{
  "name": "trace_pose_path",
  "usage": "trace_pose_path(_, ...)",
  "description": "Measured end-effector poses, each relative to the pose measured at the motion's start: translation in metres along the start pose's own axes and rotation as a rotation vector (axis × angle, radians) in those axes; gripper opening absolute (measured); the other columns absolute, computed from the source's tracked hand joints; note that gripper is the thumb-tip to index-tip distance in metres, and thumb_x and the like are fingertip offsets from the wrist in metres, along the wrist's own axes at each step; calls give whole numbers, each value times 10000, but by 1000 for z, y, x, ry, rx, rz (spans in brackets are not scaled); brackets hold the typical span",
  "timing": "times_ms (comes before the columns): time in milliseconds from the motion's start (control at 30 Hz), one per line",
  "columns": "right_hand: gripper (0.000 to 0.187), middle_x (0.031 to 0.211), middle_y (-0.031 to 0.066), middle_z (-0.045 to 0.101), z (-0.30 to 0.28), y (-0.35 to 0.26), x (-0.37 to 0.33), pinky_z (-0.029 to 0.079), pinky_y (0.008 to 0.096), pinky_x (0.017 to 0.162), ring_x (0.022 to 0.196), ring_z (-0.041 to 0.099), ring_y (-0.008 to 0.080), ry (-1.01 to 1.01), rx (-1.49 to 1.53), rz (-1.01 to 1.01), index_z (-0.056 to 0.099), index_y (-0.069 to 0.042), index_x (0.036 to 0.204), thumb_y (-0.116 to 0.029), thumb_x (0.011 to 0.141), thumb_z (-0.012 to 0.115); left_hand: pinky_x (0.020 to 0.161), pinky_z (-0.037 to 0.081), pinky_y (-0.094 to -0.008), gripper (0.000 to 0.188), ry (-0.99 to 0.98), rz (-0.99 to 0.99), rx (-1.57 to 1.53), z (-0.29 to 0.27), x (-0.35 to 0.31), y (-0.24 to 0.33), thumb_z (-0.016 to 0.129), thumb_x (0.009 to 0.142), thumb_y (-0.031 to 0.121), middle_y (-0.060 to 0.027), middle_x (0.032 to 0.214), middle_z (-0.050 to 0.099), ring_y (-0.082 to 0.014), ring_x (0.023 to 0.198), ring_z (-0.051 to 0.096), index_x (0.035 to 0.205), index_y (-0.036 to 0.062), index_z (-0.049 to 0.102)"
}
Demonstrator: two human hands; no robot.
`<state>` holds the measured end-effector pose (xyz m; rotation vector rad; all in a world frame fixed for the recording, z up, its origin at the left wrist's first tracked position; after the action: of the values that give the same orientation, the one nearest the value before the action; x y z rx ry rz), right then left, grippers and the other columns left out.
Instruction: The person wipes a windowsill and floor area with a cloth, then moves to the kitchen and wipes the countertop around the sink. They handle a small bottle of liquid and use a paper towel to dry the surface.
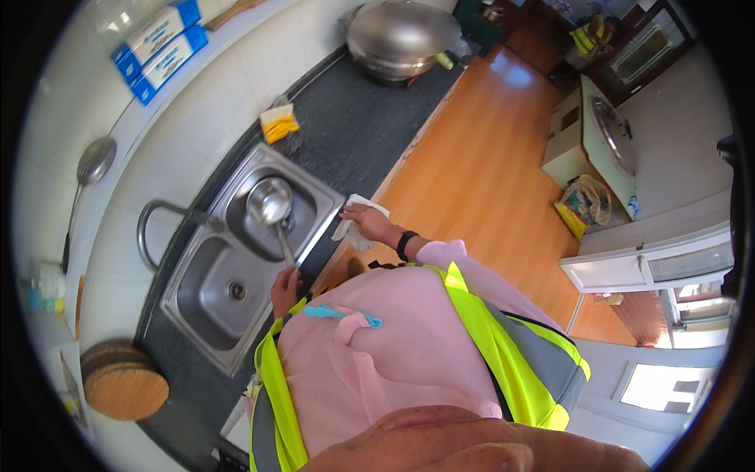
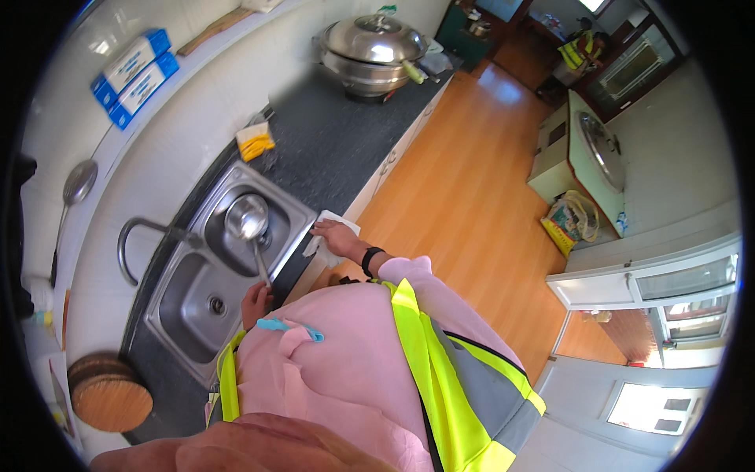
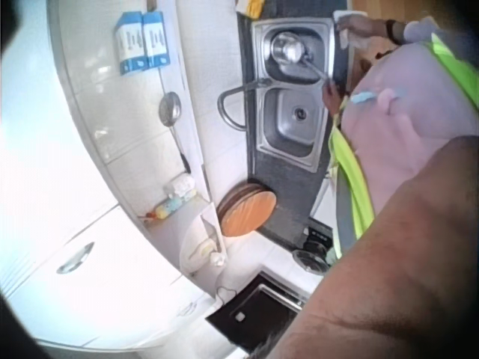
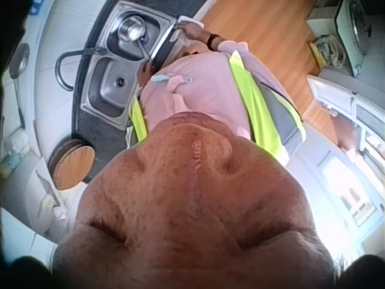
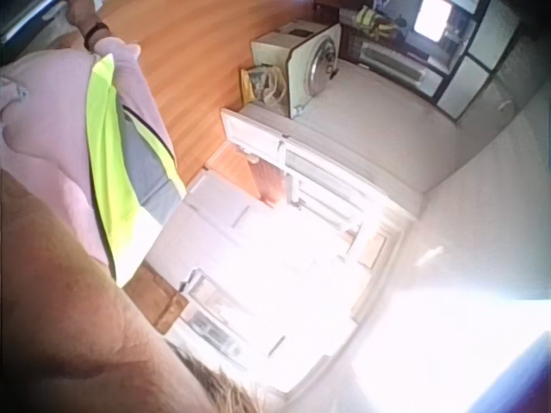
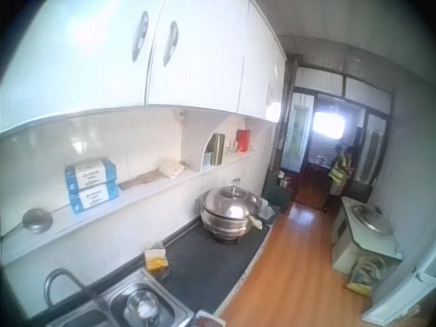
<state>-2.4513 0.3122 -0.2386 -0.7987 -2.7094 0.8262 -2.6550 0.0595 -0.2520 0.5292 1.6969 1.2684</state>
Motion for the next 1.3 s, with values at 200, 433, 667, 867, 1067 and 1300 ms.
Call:
trace_pose_path(200, 569, 1506, 81, 456, -117, -4, 26, 340, 437, 1163, 1426, 359, 339, 353, -163, -108, 620, -166, 1306, 91, 808, 520, 759, 511, -283, 295, -139, 203, 164, 65, 70, 56, 616, 971, 197, -86, 975, 696, -146, 848, 651, 1214, 32, 641)
trace_pose_path(433, 646, 1597, 122, 296, -81, 70, 53, 191, 525, 1209, 1492, 224, 348, -28, -350, -30, 457, -207, 1465, 0, 855, 503, 735, 540, -341, 275, -315, 417, 488, 132, 118, 102, 635, 942, 201, -137, 971, 706, -242, 832, 696, 1168, 44, 649)
trace_pose_path(667, 560, 1619, 129, 228, -22, 129, 47, 219, 669, 1126, 1502, 149, 394, -326, -345, 203, 415, -260, 1490, -219, 939, 506, 945, 502, -441, 393, -357, 591, 829, 191, 163, 108, 711, 861, 290, -182, 1233, 644, -352, 1123, 619, 1181, 67, 659)
trace_pose_path(867, 605, 1612, 131, 236, -41, 154, 51, 297, 687, 1057, 1490, 201, 366, -339, -344, -160, 429, -255, 1472, -260, 892, 599, 1086, 372, -522, 691, -496, 772, 1058, 244, 233, 87, 745, 810, 391, -267, 1480, 403, -470, 1360, 381, 1381, 72, 521)
trace_pose_path(1067, 555, 1595, 89, 287, -56, 218, 76, 328, 648, 1054, 1489, 231, 310, -243, -337, -415, 449, -270, 1446, -357, 908, 555, 1143, 276, -557, 662, -261, 1138, 1511, 277, 267, 29, 518, 934, 344, -234, 1585, 243, -427, 1469, 234, 1523, 104, 332)
trace_pose_path(1300, 630, 1606, 78, 265, -93, 276, 98, 310, 656, 1074, 1499, 196, 312, -276, -177, -323, 429, -264, 1465, -274, 865, 622, 1153, 244, -567, 635, -219, 1026, 1504, 337, 316, 46, 462, 953, 311, -218, 1598, 223, -412, 1483, 206, 1536, 113, 307)
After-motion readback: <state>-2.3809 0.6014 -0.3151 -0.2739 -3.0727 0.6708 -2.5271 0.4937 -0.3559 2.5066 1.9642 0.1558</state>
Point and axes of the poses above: each hand's wrist, its own x-axis towards the middle knuckle, its own z-axis out of the palm, y = z × x, the point moved 6 cm from there along x, towards the middle knuckle
